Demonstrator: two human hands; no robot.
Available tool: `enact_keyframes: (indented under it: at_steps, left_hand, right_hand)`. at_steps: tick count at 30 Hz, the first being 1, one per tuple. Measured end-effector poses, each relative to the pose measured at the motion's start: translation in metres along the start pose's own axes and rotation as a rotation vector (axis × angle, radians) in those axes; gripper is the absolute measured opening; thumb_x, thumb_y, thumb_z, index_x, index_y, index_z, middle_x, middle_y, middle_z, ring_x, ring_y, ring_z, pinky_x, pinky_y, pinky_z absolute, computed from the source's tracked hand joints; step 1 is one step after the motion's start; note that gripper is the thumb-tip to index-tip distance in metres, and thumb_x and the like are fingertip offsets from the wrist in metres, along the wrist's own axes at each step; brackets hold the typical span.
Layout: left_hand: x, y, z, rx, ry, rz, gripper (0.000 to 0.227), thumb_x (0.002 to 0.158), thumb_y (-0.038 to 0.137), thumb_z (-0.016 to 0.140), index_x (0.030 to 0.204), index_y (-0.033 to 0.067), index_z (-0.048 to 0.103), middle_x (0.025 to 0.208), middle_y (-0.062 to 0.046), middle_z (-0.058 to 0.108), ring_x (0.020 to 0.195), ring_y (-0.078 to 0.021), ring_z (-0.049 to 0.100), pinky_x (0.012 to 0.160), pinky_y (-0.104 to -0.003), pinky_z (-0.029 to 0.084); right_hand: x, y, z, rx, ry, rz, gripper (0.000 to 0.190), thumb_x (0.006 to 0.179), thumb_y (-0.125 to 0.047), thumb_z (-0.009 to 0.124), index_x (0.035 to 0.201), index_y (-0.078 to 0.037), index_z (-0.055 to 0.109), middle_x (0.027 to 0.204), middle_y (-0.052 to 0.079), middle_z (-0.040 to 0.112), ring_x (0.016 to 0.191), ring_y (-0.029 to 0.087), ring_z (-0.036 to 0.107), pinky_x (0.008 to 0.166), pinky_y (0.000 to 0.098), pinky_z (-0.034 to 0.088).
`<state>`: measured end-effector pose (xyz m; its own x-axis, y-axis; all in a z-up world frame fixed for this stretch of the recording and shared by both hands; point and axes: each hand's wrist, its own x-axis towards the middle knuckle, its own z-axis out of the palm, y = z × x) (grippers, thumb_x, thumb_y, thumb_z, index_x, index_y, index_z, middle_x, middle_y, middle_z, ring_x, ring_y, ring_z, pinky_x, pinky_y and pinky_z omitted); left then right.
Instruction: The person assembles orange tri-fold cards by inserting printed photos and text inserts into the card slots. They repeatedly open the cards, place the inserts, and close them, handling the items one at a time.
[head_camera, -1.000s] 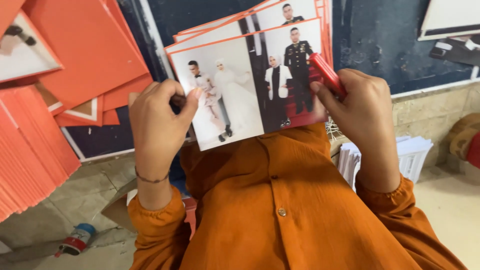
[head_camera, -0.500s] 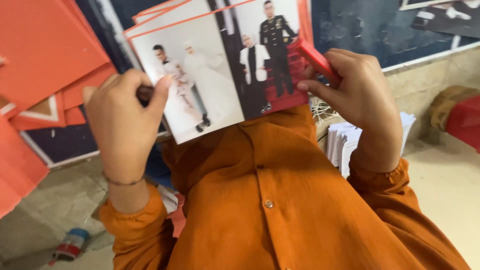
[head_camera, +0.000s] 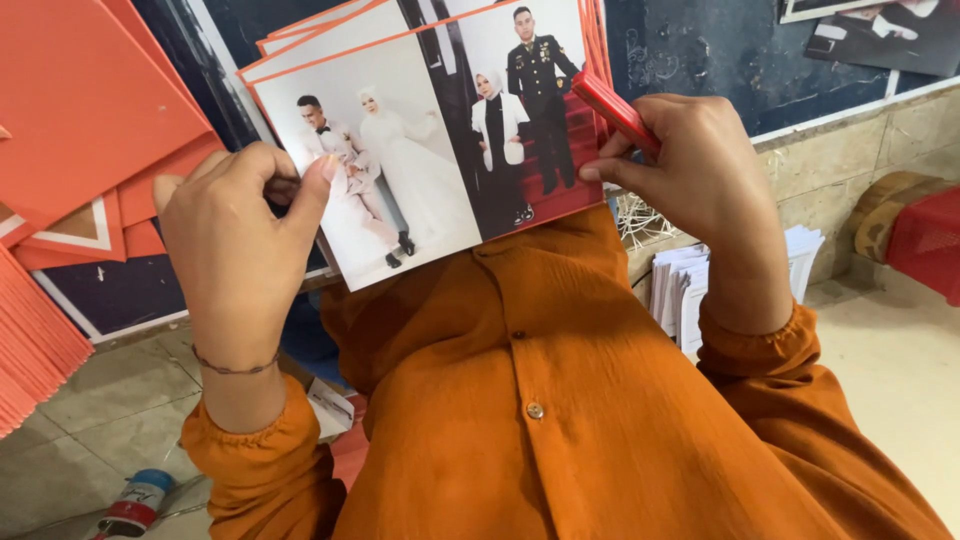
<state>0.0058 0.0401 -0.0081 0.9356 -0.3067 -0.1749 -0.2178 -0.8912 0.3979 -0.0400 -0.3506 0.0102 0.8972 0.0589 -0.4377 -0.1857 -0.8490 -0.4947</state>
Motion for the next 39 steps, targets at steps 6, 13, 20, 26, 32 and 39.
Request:
enact_keyframes:
  at_steps: [6,13,20,26,32,39]
  left_hand:
    - [0.000,-0.010,0.003,0.103,0.052,0.099,0.055,0.127,0.045,0.078,0.087,0.0105,0.063,0.077,-0.002,0.060,0.081,-0.0292,0.061,0.087,-0.047,0.041]
    - [0.006,-0.038,0.009,0.387,0.347,0.440,0.059,0.131,0.056,0.049,0.091,0.0142,0.058,0.086,0.000,0.059,0.086,-0.0206,0.056,0.079,-0.035,0.038]
    - [0.018,-0.038,0.028,0.344,0.559,0.523,0.054,0.128,0.044,0.036,0.084,0.0151,0.049,0.078,0.000,0.045,0.076,-0.0188,0.044,0.071,-0.034,0.030]
    - [0.030,-0.023,0.037,0.326,0.734,0.461,0.046,0.122,0.036,0.055,0.083,0.0138,0.054,0.076,-0.001,0.047,0.075,-0.0186,0.045,0.071,-0.033,0.031]
    - [0.044,-0.037,0.016,0.477,0.712,0.615,0.050,0.129,0.047,0.055,0.086,0.0226,0.059,0.089,0.006,0.057,0.087,-0.0161,0.054,0.083,-0.029,0.041]
    - [0.030,-0.020,0.021,0.256,0.595,0.480,0.064,0.127,0.053,0.037,0.079,0.0149,0.054,0.077,0.000,0.049,0.078,-0.0187,0.047,0.073,-0.034,0.032]
  right_hand:
    - [0.006,0.007,0.000,-0.052,-0.063,-0.021,0.031,0.094,-0.038,0.097,0.088,-0.013,0.081,0.089,-0.002,0.080,0.077,0.019,0.070,0.075,0.0366,0.047]
    - [-0.009,-0.007,0.012,-0.245,0.066,-0.199,0.071,0.098,-0.061,0.093,0.096,-0.003,0.051,0.100,0.012,0.052,0.082,0.031,0.051,0.075,0.0467,0.043]
    - [-0.013,-0.030,-0.002,-0.210,0.194,-0.475,0.078,0.101,-0.030,0.106,0.145,0.023,0.071,0.139,0.029,0.058,0.117,0.039,0.063,0.092,0.0481,0.056]
    - [0.003,-0.047,-0.018,-0.179,0.252,-0.568,0.056,0.124,-0.006,0.097,0.153,0.034,0.070,0.157,0.043,0.063,0.140,0.054,0.066,0.114,0.0582,0.058]
    - [0.014,-0.034,0.008,-0.560,0.146,-0.368,0.079,0.124,-0.048,0.066,0.179,0.006,0.050,0.131,0.022,0.044,0.090,0.029,0.062,0.060,0.0449,0.066]
    - [-0.007,0.014,0.041,-0.574,0.370,-0.543,0.035,0.130,-0.016,0.080,0.164,-0.013,0.078,0.104,0.005,0.058,0.101,0.028,0.041,0.093,0.0432,0.035]
